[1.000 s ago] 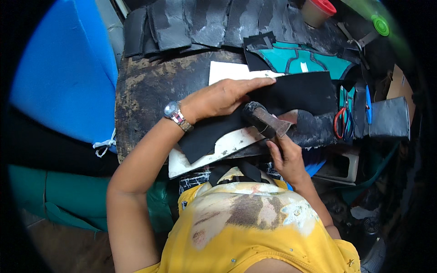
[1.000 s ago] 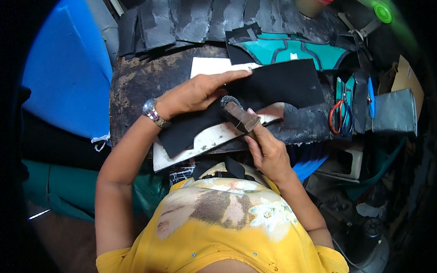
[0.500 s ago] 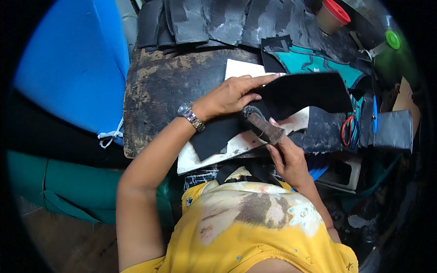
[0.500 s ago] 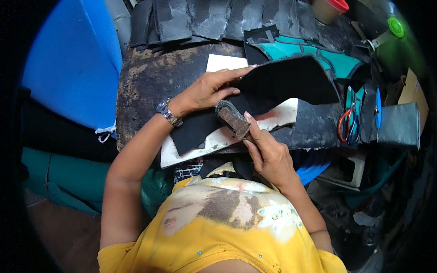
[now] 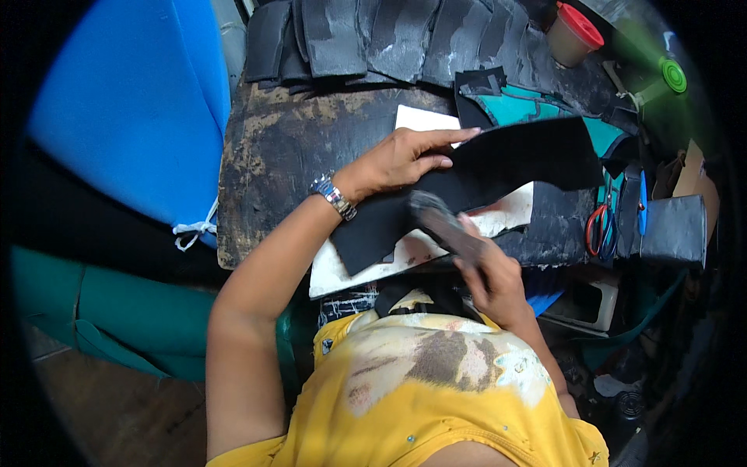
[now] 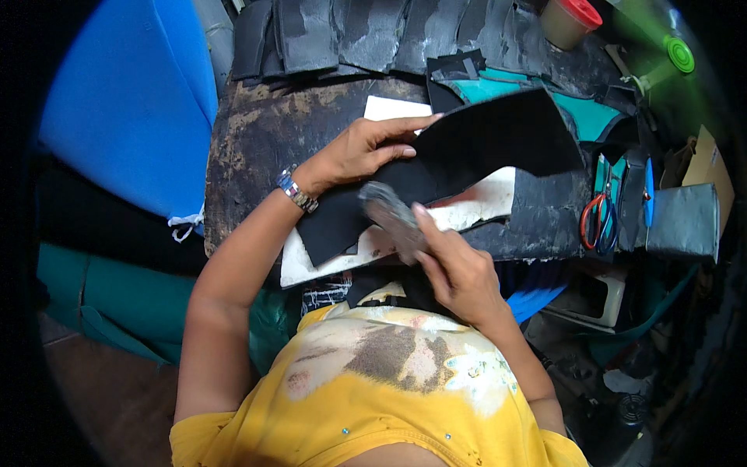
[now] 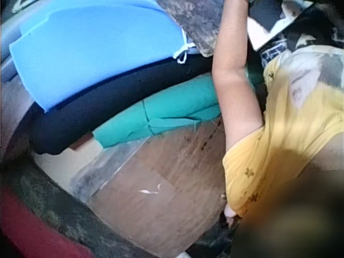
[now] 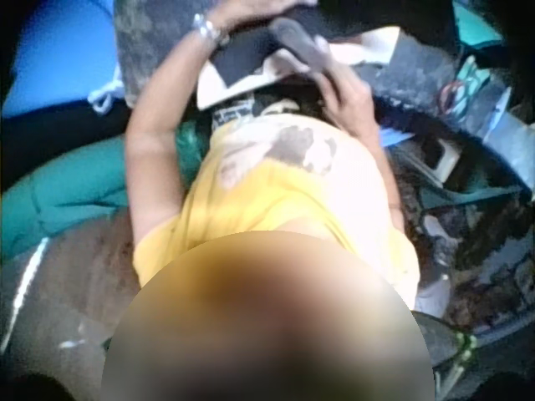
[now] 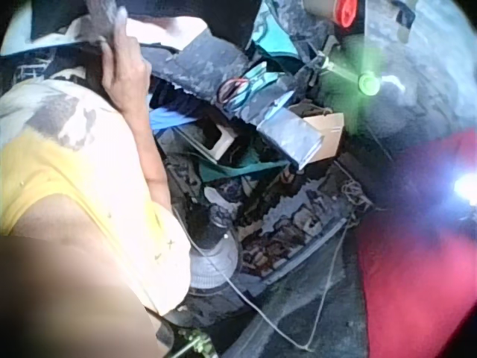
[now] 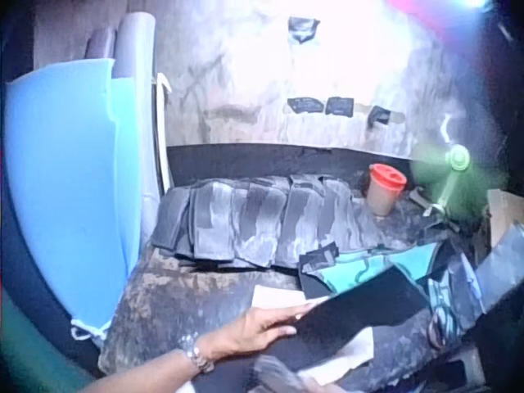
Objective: The person assembles a shoe-like item by hand, using a hammer to press and shape teal and black foam pieces, then trims a blue foam strip with scissors and fits it into the assembly. The person repeatedly adjusts and hammers the components to form the final shape.
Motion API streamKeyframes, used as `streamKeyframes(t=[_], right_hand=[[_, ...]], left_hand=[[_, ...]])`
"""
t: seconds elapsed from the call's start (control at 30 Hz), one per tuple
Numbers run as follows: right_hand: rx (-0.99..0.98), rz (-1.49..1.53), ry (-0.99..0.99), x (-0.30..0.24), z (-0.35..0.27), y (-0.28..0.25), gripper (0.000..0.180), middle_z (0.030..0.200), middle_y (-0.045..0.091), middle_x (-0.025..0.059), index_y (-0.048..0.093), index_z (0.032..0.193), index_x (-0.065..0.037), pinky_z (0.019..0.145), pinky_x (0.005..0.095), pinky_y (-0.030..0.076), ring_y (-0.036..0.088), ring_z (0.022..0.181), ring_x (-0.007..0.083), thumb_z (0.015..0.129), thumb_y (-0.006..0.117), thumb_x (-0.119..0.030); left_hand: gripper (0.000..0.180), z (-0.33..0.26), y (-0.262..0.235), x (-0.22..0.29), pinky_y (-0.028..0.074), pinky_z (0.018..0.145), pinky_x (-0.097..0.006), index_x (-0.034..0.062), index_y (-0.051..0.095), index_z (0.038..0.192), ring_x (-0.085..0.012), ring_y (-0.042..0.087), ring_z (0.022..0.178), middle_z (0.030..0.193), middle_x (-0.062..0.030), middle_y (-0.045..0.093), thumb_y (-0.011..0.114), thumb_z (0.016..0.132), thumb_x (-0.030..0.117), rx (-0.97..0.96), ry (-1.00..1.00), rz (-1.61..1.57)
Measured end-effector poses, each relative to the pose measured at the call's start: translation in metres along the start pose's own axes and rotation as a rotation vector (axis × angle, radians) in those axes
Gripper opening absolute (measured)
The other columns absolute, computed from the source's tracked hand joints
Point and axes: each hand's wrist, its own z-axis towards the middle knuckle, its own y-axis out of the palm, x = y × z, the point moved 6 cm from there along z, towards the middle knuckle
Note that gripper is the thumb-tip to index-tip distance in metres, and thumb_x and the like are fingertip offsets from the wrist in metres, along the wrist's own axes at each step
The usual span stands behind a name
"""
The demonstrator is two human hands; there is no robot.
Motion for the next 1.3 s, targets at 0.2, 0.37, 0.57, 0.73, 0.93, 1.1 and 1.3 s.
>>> streamKeyframes(t=[0.2,0.37,0.57,0.73,0.93,1.1,1.3], right_hand=[[0.488,-0.125,0.152,0.064,-0.068,-0.067,0.044,0.137,0.059,0.0252,0.055,0.138,-0.003,0.1,0.0392,0.051,0.063,0.123,0.0341,0.095,0.061,0.004],[0.468,-0.528,0.306,0.066,-0.045,-0.094,0.055,0.131,0.063,0.017,0.056,0.141,-0.009,0.095,0.044,0.05,0.062,0.117,0.0362,0.088,0.069,0.001],[0.127,-0.377,-0.345,-0.039,0.045,-0.063,0.046,0.109,0.062,0.0123,0.064,0.128,-0.009,0.102,0.0455,0.045,0.059,0.109,0.0279,0.083,0.074,-0.009],[-0.007,-0.005,-0.114,-0.042,0.088,-0.072,0.034,0.086,0.056,0.0113,0.068,0.122,-0.005,0.077,0.04,0.046,0.056,0.082,0.0284,0.09,0.071,-0.015],[-0.04,0.062,-0.036,-0.03,0.101,-0.054,0.029,0.083,0.056,0.0122,0.069,0.122,-0.004,0.075,0.038,0.046,0.056,0.08,0.0268,0.096,0.065,-0.016],[-0.044,0.08,-0.049,-0.029,0.106,-0.045,0.03,0.082,0.053,0.0128,0.069,0.124,-0.004,0.072,0.0374,0.045,0.054,0.076,0.0254,0.096,0.064,-0.013],[-0.11,0.036,-0.032,-0.033,0.108,-0.03,0.03,0.087,0.058,0.0117,0.068,0.124,-0.006,0.077,0.0389,0.046,0.055,0.081,0.028,0.097,0.065,-0.018]], left_hand=[[0.052,-0.008,-0.021,-0.006,0.052,0.09,-0.026,0.0106,0.053,0.147,-0.0099,0.064,0.1,0.123,-0.006,0.07,0.064,0.096,0.007,0.11,-0.238,-0.107],[0.065,-0.014,0.001,-0.005,0.051,0.085,-0.019,0.0002,0.04,0.152,-0.0067,0.063,0.093,0.106,-0.0043,0.07,0.068,0.094,0.006,0.053,-0.483,-0.501],[0.072,-0.041,0.05,0.035,0.054,0.086,-0.023,0.0059,0.028,0.159,-0.0139,0.067,0.093,0.106,-0.0095,0.068,0.066,0.097,0.011,-0.147,-0.638,-1.038],[0.07,-0.078,0.016,0.063,0.041,0.115,-0.046,0.0072,0.036,0.155,-0.0314,0.048,0.137,0.146,-0.0219,0.05,0.068,0.095,0.024,0.069,-0.358,-1.381],[0.071,-0.136,-0.005,0.05,0.028,0.121,-0.055,-0.0002,0.043,0.148,-0.0352,0.042,0.142,0.149,-0.0215,0.048,0.065,0.081,0.009,0.461,-0.392,-1.281],[0.049,-0.131,-0.002,0.048,0.037,0.116,-0.049,-0.0018,0.058,0.133,-0.0316,0.054,0.131,0.133,-0.0188,0.061,0.068,0.087,0.009,0.699,-0.278,-1.425],[0.023,-0.121,0.0,0.053,0.052,0.1,-0.041,-0.0054,0.069,0.11,-0.0241,0.067,0.106,0.112,-0.0136,0.07,0.072,0.093,0.01,1.022,-0.401,-1.127]])
